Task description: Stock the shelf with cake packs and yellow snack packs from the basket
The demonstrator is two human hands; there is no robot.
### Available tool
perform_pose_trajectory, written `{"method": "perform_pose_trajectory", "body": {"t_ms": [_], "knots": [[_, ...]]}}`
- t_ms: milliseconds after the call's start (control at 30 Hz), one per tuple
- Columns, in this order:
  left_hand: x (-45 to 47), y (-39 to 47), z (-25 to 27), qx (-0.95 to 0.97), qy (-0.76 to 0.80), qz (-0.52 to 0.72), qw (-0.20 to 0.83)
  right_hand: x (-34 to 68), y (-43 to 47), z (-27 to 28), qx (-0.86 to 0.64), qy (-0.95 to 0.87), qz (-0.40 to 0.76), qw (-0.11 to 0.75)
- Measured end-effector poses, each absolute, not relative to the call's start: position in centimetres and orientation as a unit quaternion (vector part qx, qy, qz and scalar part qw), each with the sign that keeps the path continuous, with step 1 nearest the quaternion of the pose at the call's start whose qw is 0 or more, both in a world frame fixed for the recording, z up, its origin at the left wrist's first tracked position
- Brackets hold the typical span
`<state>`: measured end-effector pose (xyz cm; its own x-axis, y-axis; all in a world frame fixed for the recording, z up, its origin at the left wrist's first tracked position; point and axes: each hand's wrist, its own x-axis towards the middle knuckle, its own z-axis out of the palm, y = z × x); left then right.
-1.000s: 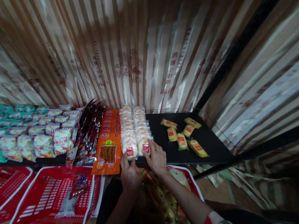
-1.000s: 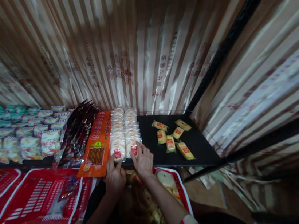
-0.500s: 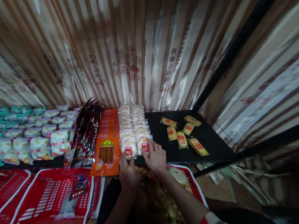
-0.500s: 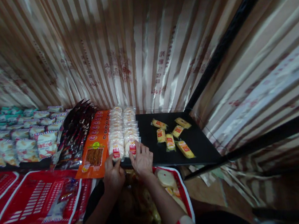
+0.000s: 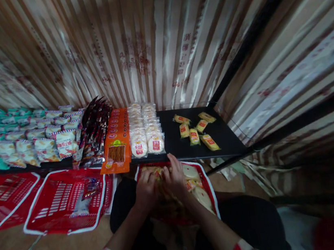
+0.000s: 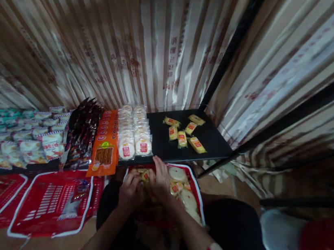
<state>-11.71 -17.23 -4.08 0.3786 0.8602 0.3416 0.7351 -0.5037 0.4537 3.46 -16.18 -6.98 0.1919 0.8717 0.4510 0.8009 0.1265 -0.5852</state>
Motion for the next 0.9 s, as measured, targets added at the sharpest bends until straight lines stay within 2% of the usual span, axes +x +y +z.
{"method": "perform_pose_trajectory", "body": {"t_ms": [167, 267, 600, 733, 900], "knots": [[-11.3, -22.4, -8.1, 0.844, 0.52, 0.083, 0.097, 2.0, -23.2, -11.3, -0.665, -0.659, 0.137, 0.325], [-10.7, -23.9, -10.2, 0.837, 0.542, 0.021, 0.073, 1.3, -25.2, -12.8, -0.662, -0.672, 0.186, 0.274], [-10.6, -23.3, -11.3, 0.838, 0.54, 0.049, -0.056, 1.1, -25.5, -14.0, -0.662, -0.649, 0.202, 0.317], [-10.6, -22.9, -10.1, 0.852, 0.522, 0.027, -0.043, 1.7, -26.2, -14.8, -0.667, -0.64, 0.193, 0.328], [-11.3, -22.6, -7.5, 0.859, 0.51, -0.002, 0.046, 1.6, -26.2, -14.5, -0.672, -0.621, 0.196, 0.354]]}}
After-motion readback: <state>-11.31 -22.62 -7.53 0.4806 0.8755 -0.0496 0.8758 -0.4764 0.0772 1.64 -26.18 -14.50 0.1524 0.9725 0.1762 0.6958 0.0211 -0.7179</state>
